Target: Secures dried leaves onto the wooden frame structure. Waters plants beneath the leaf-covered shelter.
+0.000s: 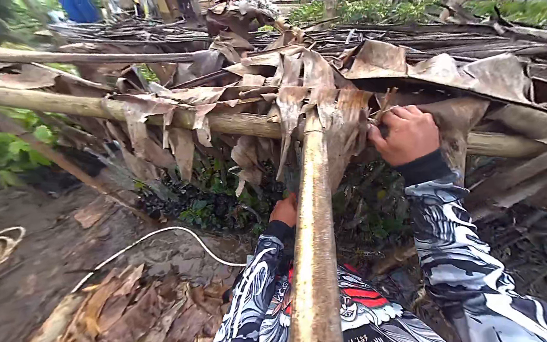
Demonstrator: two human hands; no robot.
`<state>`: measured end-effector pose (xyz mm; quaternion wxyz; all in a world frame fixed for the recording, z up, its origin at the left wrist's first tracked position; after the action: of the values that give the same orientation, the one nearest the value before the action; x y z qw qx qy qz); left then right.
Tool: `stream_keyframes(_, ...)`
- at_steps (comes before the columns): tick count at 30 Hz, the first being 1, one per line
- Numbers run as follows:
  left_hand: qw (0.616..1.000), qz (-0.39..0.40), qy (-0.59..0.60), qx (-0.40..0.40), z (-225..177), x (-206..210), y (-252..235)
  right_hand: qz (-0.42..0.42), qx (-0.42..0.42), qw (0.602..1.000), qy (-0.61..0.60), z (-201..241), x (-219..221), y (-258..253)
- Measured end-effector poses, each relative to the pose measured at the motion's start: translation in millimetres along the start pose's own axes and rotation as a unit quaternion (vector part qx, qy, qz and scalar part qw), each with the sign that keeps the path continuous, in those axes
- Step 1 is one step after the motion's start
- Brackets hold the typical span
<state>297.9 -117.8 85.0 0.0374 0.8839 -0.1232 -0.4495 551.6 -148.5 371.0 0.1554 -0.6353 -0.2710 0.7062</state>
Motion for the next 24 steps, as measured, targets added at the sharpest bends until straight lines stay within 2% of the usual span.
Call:
stream_keyframes(5,0.999,-0.027,-0.021,0.016,15,13,-3,-0.010,-0.003,1.000,-0.010,-5,2,1)
stream_keyframes(9,0.999,-0.015,-0.047,-0.009,-34,-20,36,0.005,-0.007,1.000,-0.028,-5,-1,-2)
stream_keyframes(11,0.999,-0.008,-0.042,0.008,-51,-27,47,0.006,-0.015,0.999,-0.029,-10,-2,-5)
stream_keyframes(17,0.999,-0.014,-0.036,0.030,-59,-43,70,-0.003,-0.048,0.997,-0.061,-22,0,-8)
stream_keyframes(20,1.000,0.012,-0.015,0.022,-76,-42,80,-0.019,-0.058,0.995,-0.083,-26,-1,-7)
stream_keyframes(24,0.999,-0.010,0.031,0.021,-97,-45,90,-0.025,-0.063,0.993,-0.095,-27,-2,-7)
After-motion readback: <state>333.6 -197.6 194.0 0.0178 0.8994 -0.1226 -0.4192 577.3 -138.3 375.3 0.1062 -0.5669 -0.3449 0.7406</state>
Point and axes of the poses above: each hand's wrist, its own y-axis away from the middle knuckle, its own x-axis out of the palm, z = x × y, the point moved 4 cm from there along -y, towards the middle knuckle, and after that the axes turned 2 degrees about -y, right-handed, at the moved point
